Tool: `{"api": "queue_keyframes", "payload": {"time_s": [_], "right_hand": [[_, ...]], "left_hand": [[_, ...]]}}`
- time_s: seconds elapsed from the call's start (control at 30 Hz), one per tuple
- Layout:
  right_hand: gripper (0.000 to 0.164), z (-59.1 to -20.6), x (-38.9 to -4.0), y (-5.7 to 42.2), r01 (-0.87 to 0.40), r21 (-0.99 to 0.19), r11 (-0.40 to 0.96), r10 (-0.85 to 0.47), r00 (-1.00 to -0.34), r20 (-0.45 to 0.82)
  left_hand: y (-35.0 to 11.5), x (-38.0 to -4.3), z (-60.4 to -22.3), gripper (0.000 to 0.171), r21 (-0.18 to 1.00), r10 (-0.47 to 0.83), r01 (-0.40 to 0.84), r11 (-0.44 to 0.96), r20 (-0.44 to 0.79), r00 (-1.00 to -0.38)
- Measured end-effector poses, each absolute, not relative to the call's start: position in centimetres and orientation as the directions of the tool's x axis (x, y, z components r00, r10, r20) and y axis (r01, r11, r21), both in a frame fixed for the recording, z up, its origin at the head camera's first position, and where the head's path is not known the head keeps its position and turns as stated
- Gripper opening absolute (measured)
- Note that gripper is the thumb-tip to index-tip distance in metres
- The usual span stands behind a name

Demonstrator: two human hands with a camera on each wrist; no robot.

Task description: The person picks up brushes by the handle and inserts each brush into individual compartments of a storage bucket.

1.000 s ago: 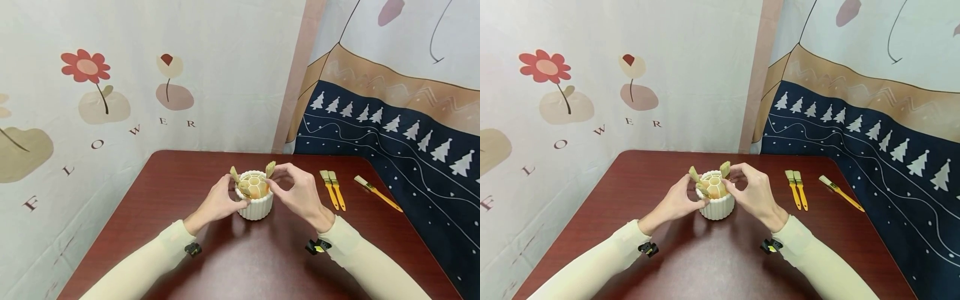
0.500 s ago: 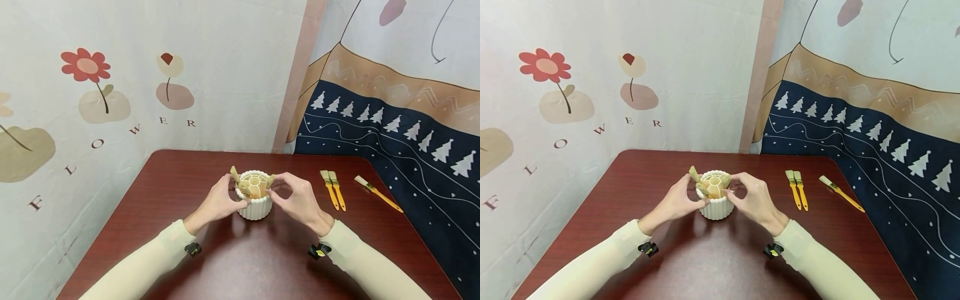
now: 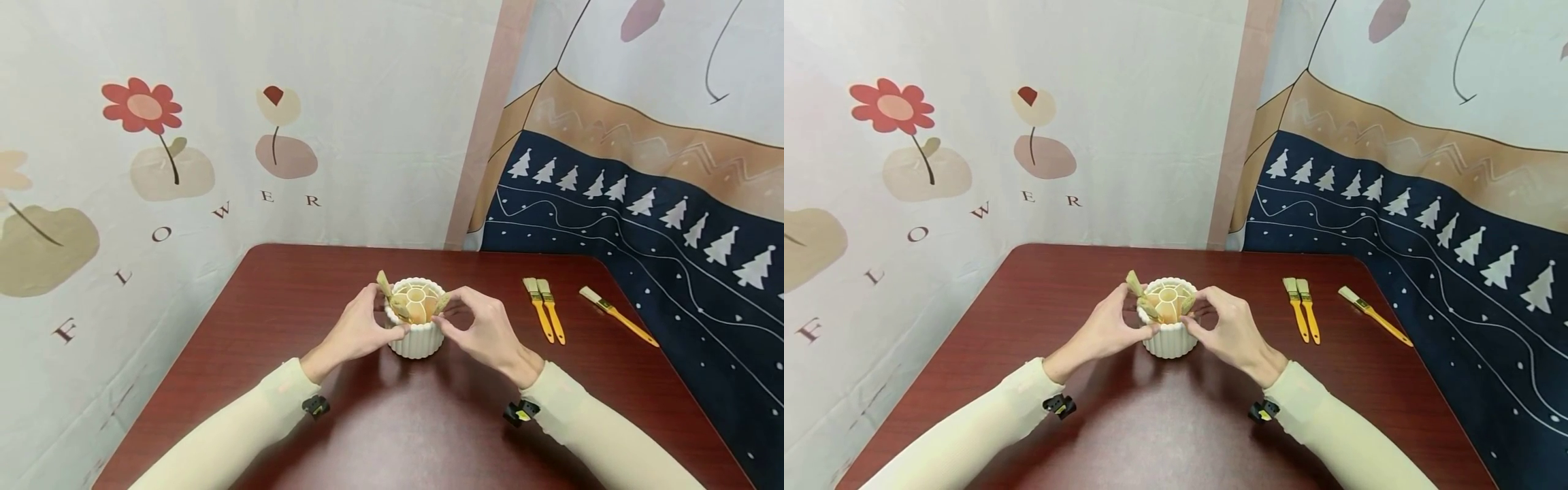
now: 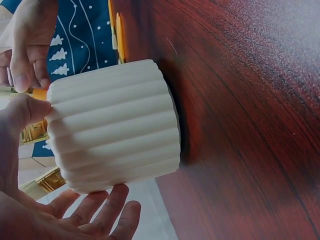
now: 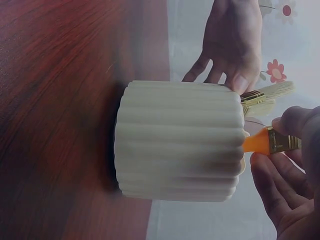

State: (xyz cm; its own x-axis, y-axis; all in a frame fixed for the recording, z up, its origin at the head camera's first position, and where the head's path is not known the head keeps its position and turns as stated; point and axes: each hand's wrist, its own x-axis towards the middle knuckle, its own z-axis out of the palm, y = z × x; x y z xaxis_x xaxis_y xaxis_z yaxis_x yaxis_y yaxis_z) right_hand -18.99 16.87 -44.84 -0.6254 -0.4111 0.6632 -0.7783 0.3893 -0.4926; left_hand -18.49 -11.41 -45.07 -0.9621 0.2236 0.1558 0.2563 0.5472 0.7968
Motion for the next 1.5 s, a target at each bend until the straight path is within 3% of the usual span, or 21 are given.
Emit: {"api": "queue_keyframes", "payload": {"time_s": [0.4,0.87,1.5], "right_hand": [[0.03,-45.1,-19.3,16.6,-0.773,-0.482,0.412,-0.434,-0.632,0.642],[0.035,-45.6,-19.4,16.9,-0.781,-0.396,0.482,-0.434,-0.606,0.666],[0.048,-45.4,-19.3,18.3,-0.727,-0.421,0.542,-0.416,-0.667,0.618]], "left_hand": [[-11.4,-18.4,-44.9,0.075,0.799,0.226,0.256,0.544,0.155,-0.962],[-11.5,-18.5,-45.0,0.077,0.794,0.23,0.261,0.548,0.157,-0.96],[-12.5,-19.4,-45.0,0.082,0.803,0.297,0.28,0.526,0.136,-0.945]]}}
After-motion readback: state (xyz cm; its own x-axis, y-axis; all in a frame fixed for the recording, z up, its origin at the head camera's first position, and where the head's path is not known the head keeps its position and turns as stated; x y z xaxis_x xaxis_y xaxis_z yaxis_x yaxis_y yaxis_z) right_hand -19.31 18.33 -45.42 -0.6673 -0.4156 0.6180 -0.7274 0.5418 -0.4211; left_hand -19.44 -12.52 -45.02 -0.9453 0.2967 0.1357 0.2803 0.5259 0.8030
